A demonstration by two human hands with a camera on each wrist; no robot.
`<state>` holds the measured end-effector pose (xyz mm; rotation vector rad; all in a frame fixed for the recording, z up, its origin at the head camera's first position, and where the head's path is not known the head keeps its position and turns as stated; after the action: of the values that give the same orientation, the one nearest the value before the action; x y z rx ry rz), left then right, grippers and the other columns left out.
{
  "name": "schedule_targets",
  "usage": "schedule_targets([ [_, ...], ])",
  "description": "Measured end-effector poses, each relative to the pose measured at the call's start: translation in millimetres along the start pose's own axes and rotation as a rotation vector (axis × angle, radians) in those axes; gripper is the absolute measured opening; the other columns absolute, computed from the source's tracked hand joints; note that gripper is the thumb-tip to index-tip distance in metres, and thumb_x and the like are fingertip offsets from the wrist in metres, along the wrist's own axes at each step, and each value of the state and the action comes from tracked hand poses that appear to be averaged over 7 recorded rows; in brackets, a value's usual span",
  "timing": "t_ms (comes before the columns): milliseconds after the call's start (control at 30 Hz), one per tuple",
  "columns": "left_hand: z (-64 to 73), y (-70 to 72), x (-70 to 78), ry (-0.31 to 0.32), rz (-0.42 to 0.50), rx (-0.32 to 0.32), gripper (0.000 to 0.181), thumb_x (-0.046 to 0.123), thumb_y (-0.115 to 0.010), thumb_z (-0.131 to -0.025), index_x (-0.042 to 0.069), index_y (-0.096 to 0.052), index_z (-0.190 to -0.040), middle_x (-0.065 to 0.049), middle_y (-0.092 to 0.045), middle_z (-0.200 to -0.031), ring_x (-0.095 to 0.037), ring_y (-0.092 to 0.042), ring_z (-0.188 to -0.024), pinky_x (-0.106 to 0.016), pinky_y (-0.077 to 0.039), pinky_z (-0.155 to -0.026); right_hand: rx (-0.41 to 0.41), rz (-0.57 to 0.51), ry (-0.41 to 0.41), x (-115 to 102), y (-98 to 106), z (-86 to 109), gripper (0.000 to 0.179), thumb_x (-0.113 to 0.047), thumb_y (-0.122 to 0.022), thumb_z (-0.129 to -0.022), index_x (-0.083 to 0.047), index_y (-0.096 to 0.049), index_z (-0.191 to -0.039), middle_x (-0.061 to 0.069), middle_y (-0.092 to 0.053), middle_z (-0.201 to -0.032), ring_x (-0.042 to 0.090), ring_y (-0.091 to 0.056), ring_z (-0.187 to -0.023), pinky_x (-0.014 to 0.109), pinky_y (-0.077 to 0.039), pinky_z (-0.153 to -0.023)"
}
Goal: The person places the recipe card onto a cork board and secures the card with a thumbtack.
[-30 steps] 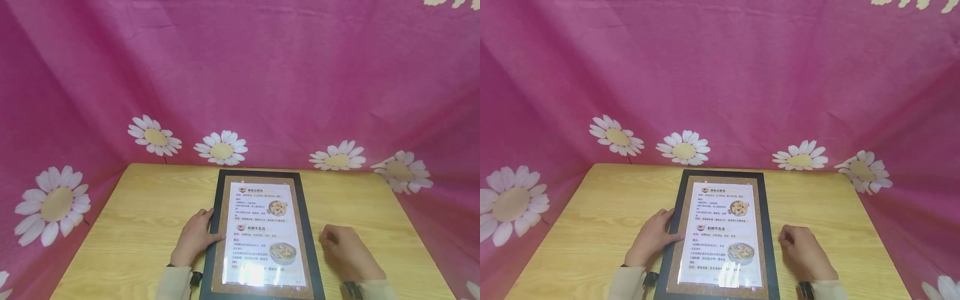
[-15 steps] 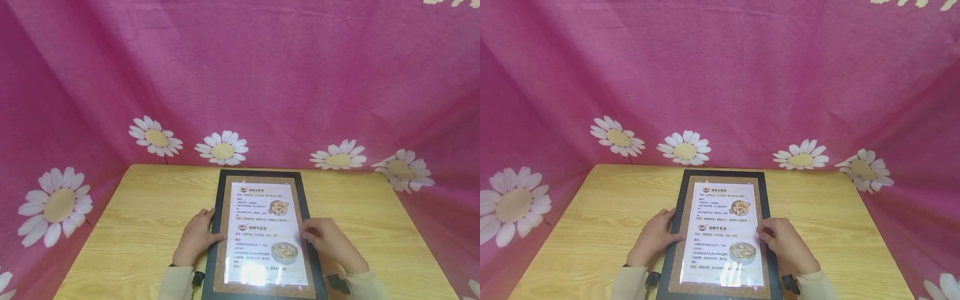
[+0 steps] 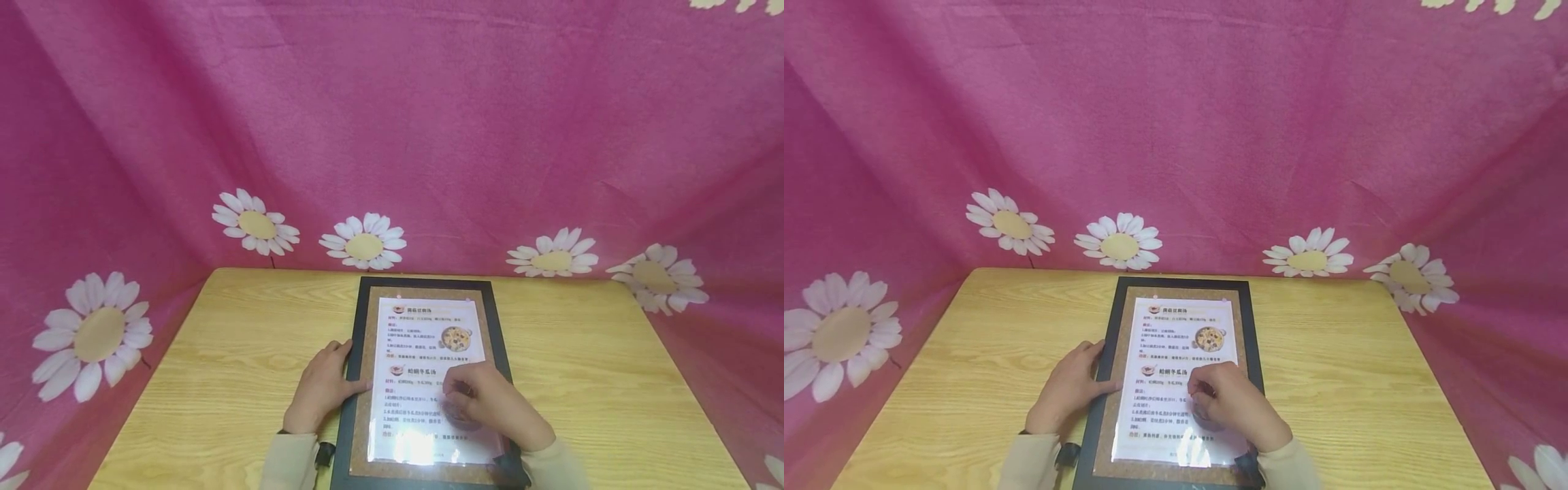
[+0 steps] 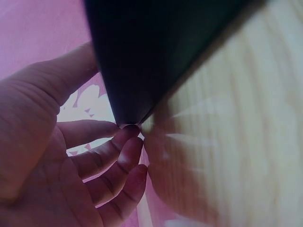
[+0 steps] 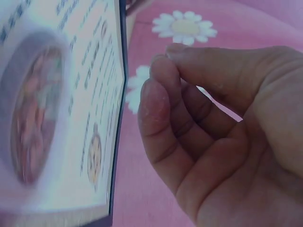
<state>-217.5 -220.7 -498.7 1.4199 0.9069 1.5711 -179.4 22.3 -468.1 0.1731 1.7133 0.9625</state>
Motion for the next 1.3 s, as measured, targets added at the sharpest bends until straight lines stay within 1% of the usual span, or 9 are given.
schedule_targets([
  [100,-0.6,-1.2,-0.8,0.003,0.0,-0.001,0.094,0.05,-0.086,-0.064,0.009,-0.051,-0.141,-0.007,-0.062,-0.115,-0.017,-0.053,-0.089,-0.037,-0.049,-0.081,-0.017,0.022,0.032,-10,-11,-3.2,0.012,-0.008,-0.071,-0.083,-0.017,-0.069,-0.075,-0.009,-0.069,-0.075,-0.002,-0.051,-0.064,0.016,-0.044,-0.06],
  [200,-1.1,-1.7,-1.3,0.0,-0.005,0.0,0.094,0.051,-0.086,-0.064,0.009,-0.05,-0.141,-0.007,-0.062,-0.116,-0.017,-0.054,-0.091,-0.037,-0.049,-0.082,-0.056,0.012,0.072,-23,-25,-5.6,0.014,-0.01,-0.07,-0.085,-0.019,-0.069,-0.074,-0.012,-0.067,-0.074,-0.003,-0.051,-0.064,0.016,-0.045,-0.062],
  [367,0.0,-1.0,-1.3,-0.017,-0.007,0.001,0.094,0.051,-0.085,-0.065,0.008,-0.051,-0.141,-0.008,-0.062,-0.117,-0.017,-0.054,-0.091,-0.039,-0.05,-0.082,-0.179,-0.043,0.104,-43,-58,-7.7,0.022,-0.011,-0.065,-0.088,-0.026,-0.069,-0.072,-0.019,-0.063,-0.068,-0.004,-0.052,-0.061,0.014,-0.046,-0.063],
  [533,1.1,-0.5,-0.6,-0.029,-0.011,0.001,0.094,0.051,-0.085,-0.065,0.007,-0.051,-0.14,-0.009,-0.062,-0.119,-0.018,-0.056,-0.093,-0.04,-0.05,-0.084,-0.282,-0.036,0.128,-55,-87,-9.4,0.02,-0.007,-0.065,-0.085,-0.023,-0.07,-0.073,-0.018,-0.061,-0.066,-0.005,-0.052,-0.059,0.013,-0.046,-0.063],
  [633,1.0,0.3,0.5,-0.037,-0.018,0.004,0.094,0.052,-0.085,-0.065,0.007,-0.051,-0.14,-0.009,-0.062,-0.119,-0.018,-0.056,-0.092,-0.04,-0.05,-0.083,-0.312,-0.019,0.13,-57,-98,-9.6,0.021,-0.008,-0.065,-0.085,-0.022,-0.067,-0.07,-0.016,-0.057,-0.062,-0.005,-0.049,-0.055,0.013,-0.045,-0.058],
  [833,0.6,2.2,1.9,-0.04,-0.021,0.006,0.094,0.052,-0.085,-0.065,0.007,-0.051,-0.14,-0.008,-0.062,-0.116,-0.016,-0.054,-0.088,-0.037,-0.049,-0.08,-0.357,0.034,0.066,-58,-112,-8.8,0.024,-0.005,-0.063,-0.084,-0.022,-0.066,-0.067,-0.016,-0.051,-0.056,-0.001,-0.046,-0.051,0.015,-0.041,-0.05],
  [900,0.6,2.0,1.8,-0.036,-0.024,0.003,0.094,0.052,-0.085,-0.065,0.007,-0.051,-0.14,-0.008,-0.062,-0.116,-0.017,-0.054,-0.089,-0.037,-0.049,-0.08,-0.367,0.052,0.069,-60,-115,-8.2,0.025,-0.005,-0.064,-0.083,-0.023,-0.066,-0.066,-0.016,-0.05,-0.055,-0.001,-0.045,-0.049,0.015,-0.04,-0.049],
  [1100,0.2,1.5,1.1,-0.024,-0.02,-0.002,0.094,0.051,-0.085,-0.065,0.007,-0.051,-0.14,-0.009,-0.061,-0.116,-0.018,-0.054,-0.09,-0.038,-0.049,-0.081,-0.394,0.121,0.116,-71,-121,-6.3,0.024,-0.005,-0.066,-0.078,-0.022,-0.064,-0.061,-0.016,-0.048,-0.052,-0.001,-0.043,-0.048,0.015,-0.038,-0.049],
  [1300,-0.5,0.5,0.0,-0.008,-0.012,-0.003,0.094,0.051,-0.086,-0.064,0.008,-0.051,-0.141,-0.009,-0.061,-0.119,-0.019,-0.055,-0.094,-0.04,-0.05,-0.086,-0.432,0.158,0.108,-75,-125,-5.8,0.025,-0.003,-0.067,-0.076,-0.021,-0.062,-0.059,-0.015,-0.047,-0.052,0.0,-0.043,-0.047,0.015,-0.038,-0.046],
])
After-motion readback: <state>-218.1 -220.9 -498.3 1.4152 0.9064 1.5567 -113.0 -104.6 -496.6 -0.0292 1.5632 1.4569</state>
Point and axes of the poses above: each hand's wrist, its own z-axis away from the middle knuckle, its own y-axis out of the back of the hand, x = y × z, the point moved 10 cm from there along -z, towards the middle knuckle
